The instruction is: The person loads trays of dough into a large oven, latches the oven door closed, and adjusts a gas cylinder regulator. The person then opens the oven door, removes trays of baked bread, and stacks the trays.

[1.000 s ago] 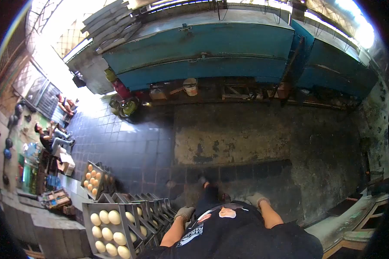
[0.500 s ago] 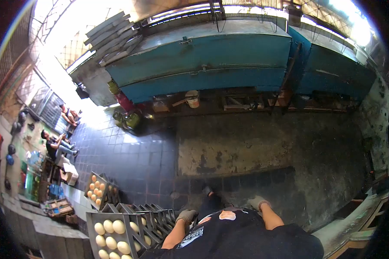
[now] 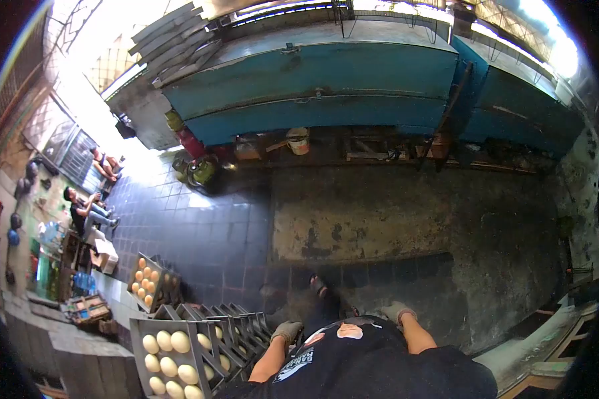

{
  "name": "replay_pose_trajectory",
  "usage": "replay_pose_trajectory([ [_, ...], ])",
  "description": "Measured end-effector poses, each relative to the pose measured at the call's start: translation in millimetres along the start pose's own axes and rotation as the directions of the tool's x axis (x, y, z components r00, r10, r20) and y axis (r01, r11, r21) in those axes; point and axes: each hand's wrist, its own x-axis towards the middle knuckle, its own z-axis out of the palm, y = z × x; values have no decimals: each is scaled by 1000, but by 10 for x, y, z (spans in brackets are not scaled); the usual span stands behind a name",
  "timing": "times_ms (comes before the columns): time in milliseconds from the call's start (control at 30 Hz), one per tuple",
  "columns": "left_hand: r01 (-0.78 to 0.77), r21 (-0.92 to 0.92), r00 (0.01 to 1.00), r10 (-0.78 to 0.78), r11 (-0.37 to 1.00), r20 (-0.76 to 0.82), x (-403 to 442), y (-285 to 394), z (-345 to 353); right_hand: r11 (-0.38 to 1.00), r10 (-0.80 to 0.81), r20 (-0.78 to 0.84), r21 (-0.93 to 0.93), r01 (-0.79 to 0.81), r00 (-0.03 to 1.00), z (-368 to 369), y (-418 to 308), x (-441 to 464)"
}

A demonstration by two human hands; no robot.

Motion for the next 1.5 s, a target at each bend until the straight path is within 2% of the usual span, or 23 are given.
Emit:
replay_pose_trajectory([
  [133, 70, -84, 998, -69, 994, 9, -75, -15, 61, 999, -37, -77, -23, 35, 996, 40, -17, -66],
  [233, -55, -7, 997, 54, 998, -60, 56, -258, 158, 998, -67, -115, -28, 64, 991, 59, -78, -44],
  [300, 89, -44, 995, -91, 995, -36, -3, -171, 79, 997, -75, -70, -7, 75, 995, 78, -153, 76],
  [333, -89, 19, 995, 90, 996, -43, -39, -224, 38, 997, -80, -64, -10, 79, 995, 81, -201, 103],
  [367, -84, 18, 995, 85, 996, -46, -2, -329, 45, 995, -96, -71, -38, 93, 993, 42, -256, 72],
  [500, 30, -183, 998, -39, 983, -46, 160, -525, -57, 988, -97, -41, -126, 91, 994, -164, -558, 29],
  [567, -136, 284, 991, 129, 949, 43, 378, -719, -121, 978, -116, -43, -182, 106, 992, -128, -577, 426],
  [633, -212, 430, 977, 180, 877, 113, 313, -540, -341, 966, -134, -42, -230, 121, 990, -120, -688, 779],
  [667, -134, 497, 987, 69, 857, 147, 373, -448, -457, 960, -131, -26, -251, 121, 991, -124, -788, 865],
  [700, 7, 265, 999, -18, 964, 36, 679, -711, -434, 955, -128, -14, -272, 120, 992, -173, -949, 919],
  [800, -101, 308, 995, 94, 946, 39, 969, -616, -951, 934, -94, 85, -336, 117, 992, -541, -1810, 622],
  [900, -228, 277, 974, 221, 933, 57, 1288, -570, -1571, 952, -110, 4, -286, 106, 994, -635, -2446, 798],
  [967, -24, 93, 996, 32, 995, -86, 1477, -471, -1939, 953, -172, -49, -260, 154, 984, -713, -2928, 895],
  [1067, -13, 113, 997, 21, 994, -71, 1860, -519, -2609, 954, -239, -95, -206, 216, 966, -821, -3732, 999],
  [1167, 59, 53, 998, -59, 997, -10, 1665, -7, -3456, 951, -278, -121, -176, 255, 953, -939, -4542, 914],
  [1200, 18, 220, 991, 12, 975, -133, 2116, -357, -3513, 942, -309, -145, -185, 281, 940, -994, -4768, 805],
  [1233, -243, 602, 937, 345, 760, -57, 2352, -506, -3706, 946, -295, -140, -181, 268, 945, -1017, -4923, 897],
  [1267, -23, 136, 988, 43, 991, -150, 2358, -350, -3853, 934, -353, -133, -113, 340, 926, -1020, -5081, 1050],
  [1300, 225, -365, 958, -274, 903, -87, 2377, -171, -4040, 910, -414, -131, -45, 412, 901, -1035, -5232, 1169],
  [1333, 233, -362, 956, -280, 902, -82, 2362, -105, -4154, 912, -410, -125, -41, 408, 904, -1079, -5394, 1178],
  [1433, -12, -99, 982, -7, 995, -188, 2504, 46, -4470, 857, -425, -299, 173, 486, 855, -1404, -5961, 1353],
  [1467, -15, -153, 981, -15, 988, -191, 2556, 77, -4454, 823, -473, -361, 146, 549, 804, -1627, -6169, 1355],
  [1500, -58, -47, 982, 48, 997, -182, 2608, 74, -4438, 787, -516, -421, 111, 607, 746, -1862, -6393, 1316],
])
